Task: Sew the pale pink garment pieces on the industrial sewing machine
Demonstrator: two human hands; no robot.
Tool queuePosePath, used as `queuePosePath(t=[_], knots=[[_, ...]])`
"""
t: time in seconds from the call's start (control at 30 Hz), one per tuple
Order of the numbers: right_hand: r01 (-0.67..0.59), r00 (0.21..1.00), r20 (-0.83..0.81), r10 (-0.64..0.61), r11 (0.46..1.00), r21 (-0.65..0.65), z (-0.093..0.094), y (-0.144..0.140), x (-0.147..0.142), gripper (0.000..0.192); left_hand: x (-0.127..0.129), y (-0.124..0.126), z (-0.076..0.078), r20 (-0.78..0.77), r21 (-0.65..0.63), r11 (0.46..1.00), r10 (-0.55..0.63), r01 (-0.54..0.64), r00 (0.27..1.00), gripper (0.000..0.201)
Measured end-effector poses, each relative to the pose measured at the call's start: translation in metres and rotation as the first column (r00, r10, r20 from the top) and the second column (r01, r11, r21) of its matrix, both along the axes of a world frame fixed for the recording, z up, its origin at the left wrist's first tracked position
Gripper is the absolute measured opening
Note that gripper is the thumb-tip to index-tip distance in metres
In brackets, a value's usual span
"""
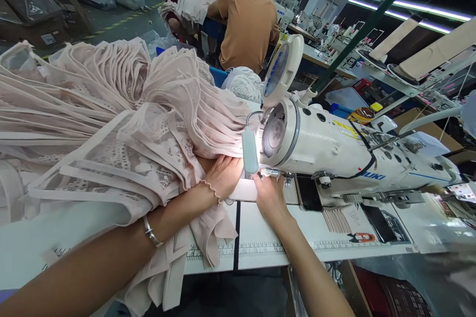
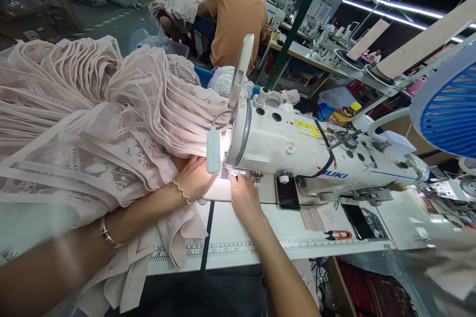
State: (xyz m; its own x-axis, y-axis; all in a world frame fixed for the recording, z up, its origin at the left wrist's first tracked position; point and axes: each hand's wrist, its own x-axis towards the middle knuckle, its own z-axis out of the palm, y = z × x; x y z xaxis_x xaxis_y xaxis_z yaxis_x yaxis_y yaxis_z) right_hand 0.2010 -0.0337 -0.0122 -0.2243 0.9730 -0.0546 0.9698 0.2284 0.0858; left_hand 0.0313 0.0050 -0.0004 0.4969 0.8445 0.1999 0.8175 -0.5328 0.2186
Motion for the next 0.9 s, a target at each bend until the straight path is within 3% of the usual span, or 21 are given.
queuePosePath(t=[0.27, 0.53, 0.77, 0.9], knots=[[0.011, 1.0, -0.03, -0.01, 1.0, 0.008, -0.002, 0.001, 0.0, 0.061, -0.001, -0.004, 0.002, 0.04, 0.073, 0.997, 0.011, -0.014, 0.999, 0.028], [-0.008, 0.997, -0.079, 0.011, 0.999, 0.037, -0.006, 0.003, 0.004, 0.063, 0.001, 0.003, -0.004, 0.055, 0.024, 1.0, 0.017, -0.019, 0.998, 0.028], [0.034, 0.991, -0.131, -0.035, 0.999, -0.013, -0.007, 0.009, 0.005, 0.061, -0.001, 0.001, -0.014, 0.201, 0.016, 0.977, 0.206, -0.213, 0.958, 0.036], [0.026, 0.983, -0.183, -0.023, 1.0, 0.014, -0.005, 0.012, 0.003, 0.042, 0.004, 0.019, -0.01, 0.24, 0.034, 0.957, 0.273, -0.289, 0.932, 0.047]])
